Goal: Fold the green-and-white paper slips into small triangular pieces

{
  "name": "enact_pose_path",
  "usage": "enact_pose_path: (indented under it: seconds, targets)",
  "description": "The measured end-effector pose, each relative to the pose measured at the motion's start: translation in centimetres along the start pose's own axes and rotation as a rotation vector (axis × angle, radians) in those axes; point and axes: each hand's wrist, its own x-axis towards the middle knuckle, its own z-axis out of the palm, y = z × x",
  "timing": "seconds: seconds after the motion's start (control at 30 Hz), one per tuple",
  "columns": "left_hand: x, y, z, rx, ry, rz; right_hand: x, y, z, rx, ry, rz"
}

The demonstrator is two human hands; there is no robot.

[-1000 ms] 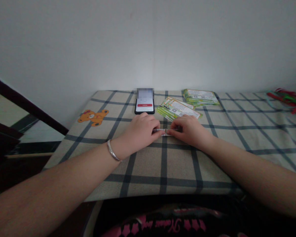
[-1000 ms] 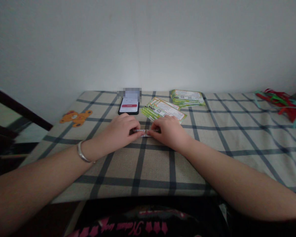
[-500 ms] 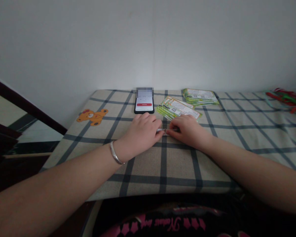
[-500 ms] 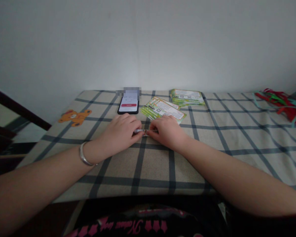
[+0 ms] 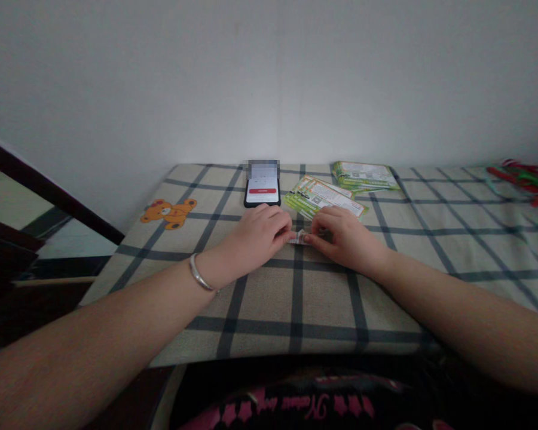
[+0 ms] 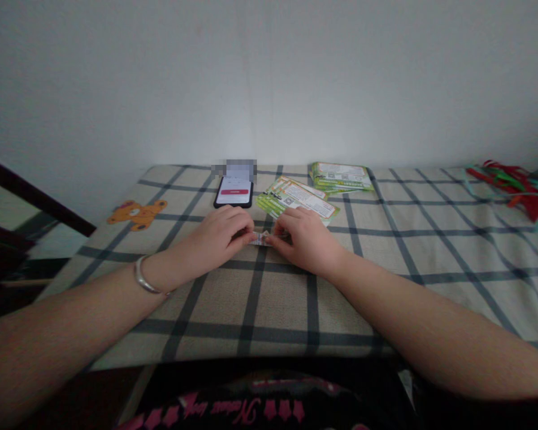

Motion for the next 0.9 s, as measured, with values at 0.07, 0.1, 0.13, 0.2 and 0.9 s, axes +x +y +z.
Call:
enact_pose_path:
  seconds: [0.07, 0.1, 0.13, 0.2, 0.9]
  targets:
    - [0.0, 0.0, -0.1, -0.002, 0.001, 0.02, 0.0, 0.1, -0.1, 0.045, 0.005, -0.01]
    - [0.0, 0.0, -0.2, 0.0, -0.004, 0.029, -0.1, 0.1, -0.1, 0.056, 0.002, -0.013]
    - [0.0, 0.0, -0.2, 0.0, -0.007, 0.037, -0.1, 0.1, -0.1, 0.059, 0.004, -0.025]
    - [-0.1, 0.0, -0.3, 0.0, -0.003, 0.041, -0.1, 0.1, -0.1, 0.066, 0.005, -0.044]
    - [-0.3, 1.0, -0.6, -0.09, -0.006, 0.054, -0.4, -1.1, 0.1, 0.431, 0.086, 0.162]
